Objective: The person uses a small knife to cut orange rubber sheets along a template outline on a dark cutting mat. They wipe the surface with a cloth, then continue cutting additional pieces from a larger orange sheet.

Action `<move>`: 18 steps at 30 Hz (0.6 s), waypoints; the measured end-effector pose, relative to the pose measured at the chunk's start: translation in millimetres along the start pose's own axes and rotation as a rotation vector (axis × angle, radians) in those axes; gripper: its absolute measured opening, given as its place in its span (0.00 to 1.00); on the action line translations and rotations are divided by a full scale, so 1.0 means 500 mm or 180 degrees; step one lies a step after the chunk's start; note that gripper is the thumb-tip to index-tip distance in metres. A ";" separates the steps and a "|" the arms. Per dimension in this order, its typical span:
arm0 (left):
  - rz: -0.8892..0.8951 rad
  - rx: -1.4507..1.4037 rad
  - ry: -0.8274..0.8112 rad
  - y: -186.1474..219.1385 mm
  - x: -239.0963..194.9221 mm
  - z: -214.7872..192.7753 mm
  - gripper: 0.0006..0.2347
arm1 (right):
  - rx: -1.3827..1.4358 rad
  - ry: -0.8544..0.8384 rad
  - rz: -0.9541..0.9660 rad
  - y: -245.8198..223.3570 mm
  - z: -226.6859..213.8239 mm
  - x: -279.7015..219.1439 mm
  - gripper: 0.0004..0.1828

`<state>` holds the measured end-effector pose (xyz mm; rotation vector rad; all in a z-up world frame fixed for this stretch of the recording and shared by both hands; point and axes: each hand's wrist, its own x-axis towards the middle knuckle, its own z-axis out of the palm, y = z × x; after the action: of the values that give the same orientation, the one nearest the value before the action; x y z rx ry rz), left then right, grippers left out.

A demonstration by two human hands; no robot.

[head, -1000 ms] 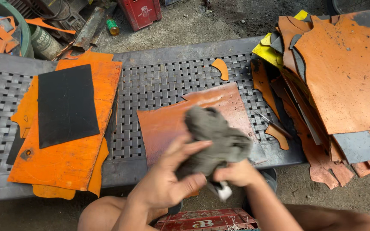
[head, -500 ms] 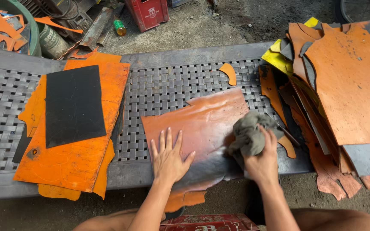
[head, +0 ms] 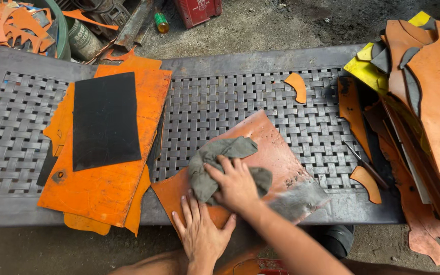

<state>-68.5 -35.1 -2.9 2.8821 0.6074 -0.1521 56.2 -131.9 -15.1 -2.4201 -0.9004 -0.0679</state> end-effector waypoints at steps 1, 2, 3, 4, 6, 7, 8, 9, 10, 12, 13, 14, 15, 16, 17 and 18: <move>0.0046 -0.0043 0.0119 0.000 -0.005 0.003 0.50 | -0.0090 -0.0036 -0.0196 0.040 -0.004 0.014 0.43; 0.0110 -0.0083 0.0256 -0.001 -0.004 0.006 0.50 | -0.0219 0.0118 -0.0168 0.093 -0.017 0.034 0.41; 0.0172 -0.0125 0.0393 -0.003 -0.003 0.009 0.50 | -0.0349 0.0271 -0.0139 0.150 -0.039 0.056 0.39; 0.0136 -0.0136 0.0352 -0.005 -0.003 0.013 0.50 | -0.0354 0.0815 -0.0095 0.200 -0.066 0.075 0.38; 0.0048 -0.0160 0.0274 -0.007 -0.004 0.019 0.50 | -0.1128 0.0258 0.0842 0.272 -0.125 0.108 0.35; 0.0038 -0.0138 0.0329 -0.010 -0.003 0.020 0.50 | -0.1393 0.0018 0.1110 0.289 -0.148 0.128 0.34; 0.0039 -0.0127 0.0363 -0.008 -0.004 0.020 0.50 | -0.1532 0.0063 0.1366 0.291 -0.166 0.137 0.29; 0.0039 -0.0117 0.0396 -0.006 -0.004 0.019 0.50 | -0.1670 0.0108 0.1623 0.285 -0.185 0.146 0.24; -0.0014 -0.0055 0.0250 -0.003 0.002 0.015 0.50 | -0.1802 0.0174 0.1873 0.272 -0.202 0.161 0.20; -0.0124 0.0080 -0.0069 0.001 0.008 0.006 0.50 | -0.1382 0.0403 0.1672 0.221 -0.223 0.152 0.37; -0.0208 0.0062 -0.0258 0.005 0.014 0.003 0.50 | -0.1167 0.0502 0.1578 0.187 -0.222 0.140 0.45; -0.0285 0.0066 -0.0479 0.006 0.017 -0.002 0.50 | -0.1100 0.0662 0.1316 0.152 -0.215 0.129 0.46; -0.0364 0.0072 -0.0699 0.007 0.017 -0.008 0.50 | -0.1031 0.0823 0.1055 0.118 -0.206 0.116 0.47; -0.0342 0.0043 -0.0547 0.011 0.014 -0.012 0.50 | -0.0754 0.0731 0.0886 0.081 -0.189 0.103 0.44; -0.0322 0.0015 -0.0394 0.015 0.009 -0.016 0.50 | -0.0477 0.0636 0.0717 0.044 -0.167 0.087 0.42; -0.0252 0.0013 -0.0220 0.016 0.015 -0.022 0.50 | -0.0231 0.0430 0.0414 0.007 -0.137 0.075 0.43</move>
<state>-57.8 -37.2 7.9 2.8443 0.7094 -0.2635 97.0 -146.9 49.8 -2.5009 -0.6897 -0.2164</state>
